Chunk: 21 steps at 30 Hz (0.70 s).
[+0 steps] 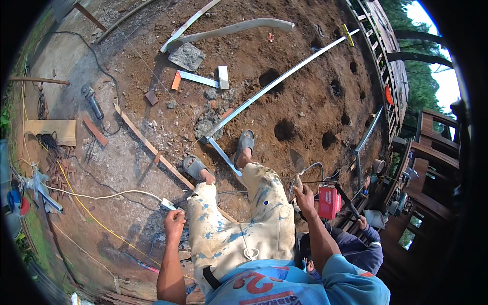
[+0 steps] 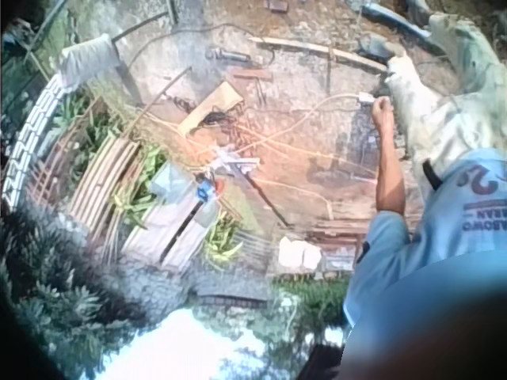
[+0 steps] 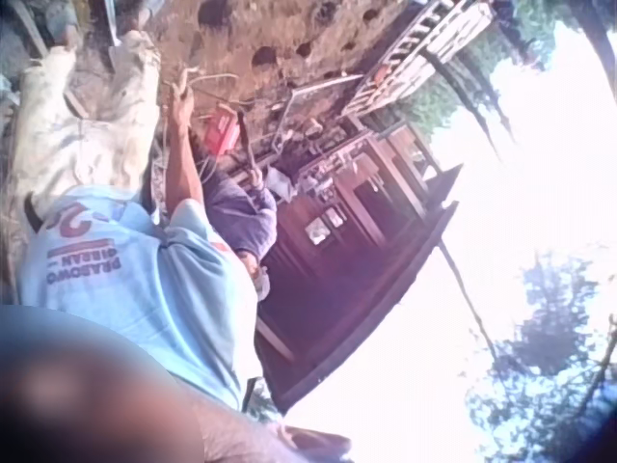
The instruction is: The person mixes wet concrete on the ground using a hoe, then scoops it with a trowel and applies it to metal frame joints. They walk around the site, retrieve a trowel, and continue applying concrete to multiple joints while another person works nearby.
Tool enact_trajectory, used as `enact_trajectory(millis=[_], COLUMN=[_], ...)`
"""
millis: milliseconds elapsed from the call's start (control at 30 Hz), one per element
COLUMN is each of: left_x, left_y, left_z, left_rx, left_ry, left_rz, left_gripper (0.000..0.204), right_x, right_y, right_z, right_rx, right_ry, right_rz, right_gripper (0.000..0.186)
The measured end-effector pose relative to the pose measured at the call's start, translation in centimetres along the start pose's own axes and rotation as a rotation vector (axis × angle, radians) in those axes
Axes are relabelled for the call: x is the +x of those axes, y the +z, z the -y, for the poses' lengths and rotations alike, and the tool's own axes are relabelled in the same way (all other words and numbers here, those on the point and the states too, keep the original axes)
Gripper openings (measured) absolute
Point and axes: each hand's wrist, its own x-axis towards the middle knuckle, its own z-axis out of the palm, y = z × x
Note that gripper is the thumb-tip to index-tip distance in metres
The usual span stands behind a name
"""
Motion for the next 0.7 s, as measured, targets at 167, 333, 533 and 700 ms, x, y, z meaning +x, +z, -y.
enact_trajectory(millis=[167, 333, 533, 700], left_x=[-2.1, -4.9, -7.7, -8.8], left_y=[-1.2, -2.8, -3.2, -2.9], left_z=[0.2, -0.2, 1.7, 2.9], left_rx=[-0.056, -0.103, -0.158, -0.069], left_ry=[-0.004, -0.017, -0.063, 0.015], left_rz=[-0.026, -0.090, -0.140, -0.184], left_gripper=[0.020, 0.020, 0.020, 0.022], right_x=[-3.5, -3.1, -1.0, -0.7], right_y=[-2.0, -2.7, -3.5, -5.5], right_z=[0.7, 2.1, 5.5, 7.5], right_rx=[-0.036, -0.126, -0.194, -0.179], right_ry=[0.042, 0.016, -0.009, -0.076], right_rz=[0.006, 0.043, 0.082, 0.102], right_gripper=[0.027, 0.033, 0.049, 0.045])
